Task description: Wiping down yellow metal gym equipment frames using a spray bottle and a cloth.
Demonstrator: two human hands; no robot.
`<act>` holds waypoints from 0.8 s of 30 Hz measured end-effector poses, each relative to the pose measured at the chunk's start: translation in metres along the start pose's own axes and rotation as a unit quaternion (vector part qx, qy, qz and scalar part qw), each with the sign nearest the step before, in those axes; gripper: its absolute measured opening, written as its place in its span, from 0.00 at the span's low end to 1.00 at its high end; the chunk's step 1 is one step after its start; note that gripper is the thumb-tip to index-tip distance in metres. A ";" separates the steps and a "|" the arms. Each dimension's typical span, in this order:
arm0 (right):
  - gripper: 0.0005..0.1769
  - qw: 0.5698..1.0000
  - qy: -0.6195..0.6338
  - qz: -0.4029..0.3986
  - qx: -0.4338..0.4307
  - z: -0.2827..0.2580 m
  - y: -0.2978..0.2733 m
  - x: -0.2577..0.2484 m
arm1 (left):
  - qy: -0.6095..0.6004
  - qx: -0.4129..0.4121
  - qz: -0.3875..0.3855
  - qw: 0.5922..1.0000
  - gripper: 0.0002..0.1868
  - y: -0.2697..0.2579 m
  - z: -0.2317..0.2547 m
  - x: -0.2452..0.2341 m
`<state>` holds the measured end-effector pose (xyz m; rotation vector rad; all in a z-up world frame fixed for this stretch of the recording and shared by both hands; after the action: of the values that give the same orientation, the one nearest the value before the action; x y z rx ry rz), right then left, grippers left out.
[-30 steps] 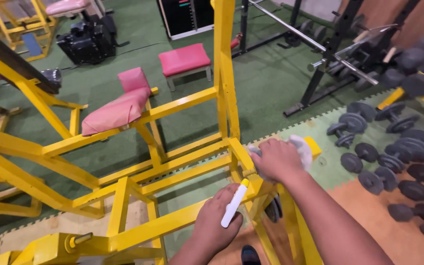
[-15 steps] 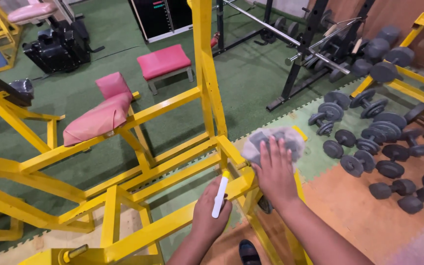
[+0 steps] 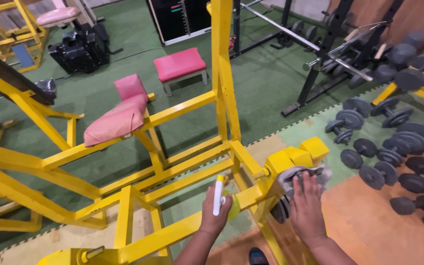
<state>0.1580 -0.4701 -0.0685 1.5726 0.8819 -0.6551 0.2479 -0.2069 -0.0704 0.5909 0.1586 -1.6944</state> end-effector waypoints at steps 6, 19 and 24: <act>0.36 0.999 0.018 -0.013 0.030 0.012 0.006 0.013 | -0.015 0.067 -0.061 0.996 0.31 0.001 0.026 -0.002; 0.40 0.997 0.004 -0.062 0.053 0.029 -0.108 0.022 | 0.036 0.137 -0.077 0.987 0.32 -0.004 0.038 0.000; 0.42 0.993 0.044 -0.001 0.112 0.013 -0.142 0.015 | 0.014 0.153 -0.074 0.985 0.32 -0.001 0.030 0.001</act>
<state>0.0495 -0.4719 -0.1623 1.8136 0.8995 -0.7112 0.2380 -0.2202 -0.0459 0.8493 -0.0402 -1.8707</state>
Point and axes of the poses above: each hand's wrist, its own y-axis towards the middle knuckle, its own x-axis out of the palm, z = x × y, the point moved 2 cm from there along y, towards the middle knuckle, and after that the axes turned 2 degrees about -z, right-handed, at the moved point
